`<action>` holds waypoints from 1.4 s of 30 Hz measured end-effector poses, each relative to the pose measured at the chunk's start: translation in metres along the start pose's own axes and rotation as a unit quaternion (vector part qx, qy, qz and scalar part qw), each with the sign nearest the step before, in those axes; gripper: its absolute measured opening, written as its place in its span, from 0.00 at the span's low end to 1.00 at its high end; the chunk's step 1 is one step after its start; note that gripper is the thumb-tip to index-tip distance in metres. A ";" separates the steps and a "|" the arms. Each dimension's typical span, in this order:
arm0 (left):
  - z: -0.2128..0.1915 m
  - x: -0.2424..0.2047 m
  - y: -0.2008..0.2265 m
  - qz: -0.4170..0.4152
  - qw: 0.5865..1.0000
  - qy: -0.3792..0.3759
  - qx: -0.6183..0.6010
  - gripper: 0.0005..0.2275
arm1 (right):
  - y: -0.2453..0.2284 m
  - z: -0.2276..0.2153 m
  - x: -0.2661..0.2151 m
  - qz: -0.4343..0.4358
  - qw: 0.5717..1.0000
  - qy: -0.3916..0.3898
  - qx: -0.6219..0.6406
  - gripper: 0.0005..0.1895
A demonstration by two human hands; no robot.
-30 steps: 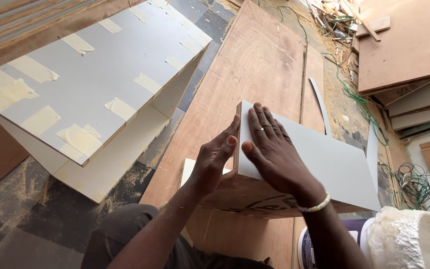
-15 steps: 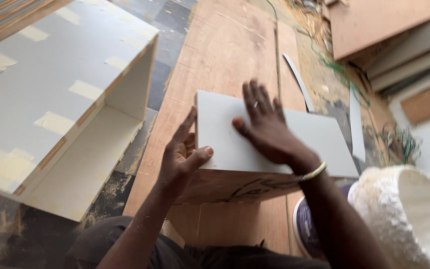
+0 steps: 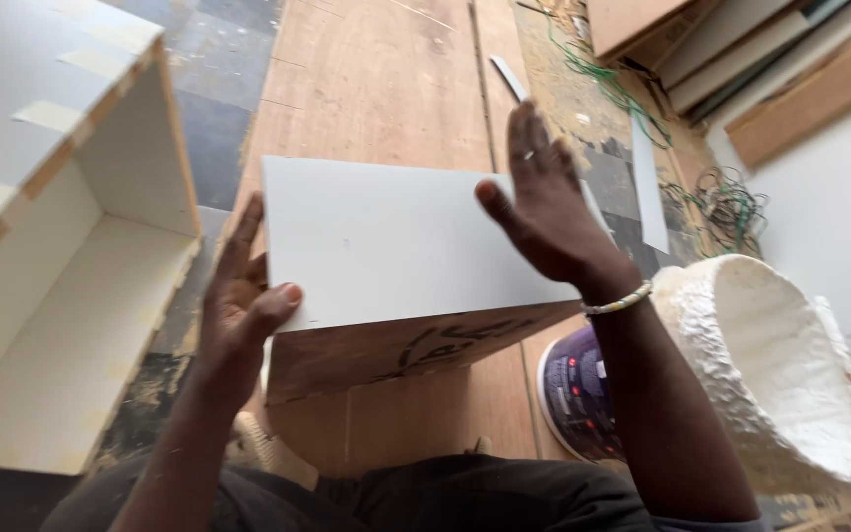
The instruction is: Applying adhesive tape to the edges of wooden drawer boxes for assembly.
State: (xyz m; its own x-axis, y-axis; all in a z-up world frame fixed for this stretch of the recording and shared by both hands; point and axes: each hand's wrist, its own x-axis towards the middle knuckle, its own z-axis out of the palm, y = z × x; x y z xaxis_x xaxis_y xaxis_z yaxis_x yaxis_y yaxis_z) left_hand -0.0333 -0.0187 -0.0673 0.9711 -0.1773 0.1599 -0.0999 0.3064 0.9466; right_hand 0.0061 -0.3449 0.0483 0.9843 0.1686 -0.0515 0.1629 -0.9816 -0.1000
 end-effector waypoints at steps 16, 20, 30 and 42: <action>0.010 0.004 0.002 0.051 0.998 0.008 0.041 0.45 | 0.091 -0.027 -0.030 0.039 0.995 0.096 0.002 0.54; 0.008 0.005 -0.002 0.062 0.997 0.009 0.044 0.43 | 0.104 0.027 -0.021 0.080 0.995 0.033 -0.054 0.54; 0.003 -0.004 -0.001 0.069 0.991 0.032 0.111 0.37 | 0.109 0.012 -0.085 0.251 0.912 0.198 0.259 0.16; 0.010 -0.006 -0.004 0.097 0.988 0.056 0.102 0.36 | 0.117 0.024 -0.084 0.214 0.896 0.212 0.327 0.12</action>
State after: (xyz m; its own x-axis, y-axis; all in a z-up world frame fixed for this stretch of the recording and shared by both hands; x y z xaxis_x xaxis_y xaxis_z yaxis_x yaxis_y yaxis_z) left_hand -0.0407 -0.0281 -0.0697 0.9458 -0.0259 0.3238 -0.3181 0.1271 0.9395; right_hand -0.0591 -0.4719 0.0175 0.9067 -0.3961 0.1450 -0.1729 -0.6626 -0.7288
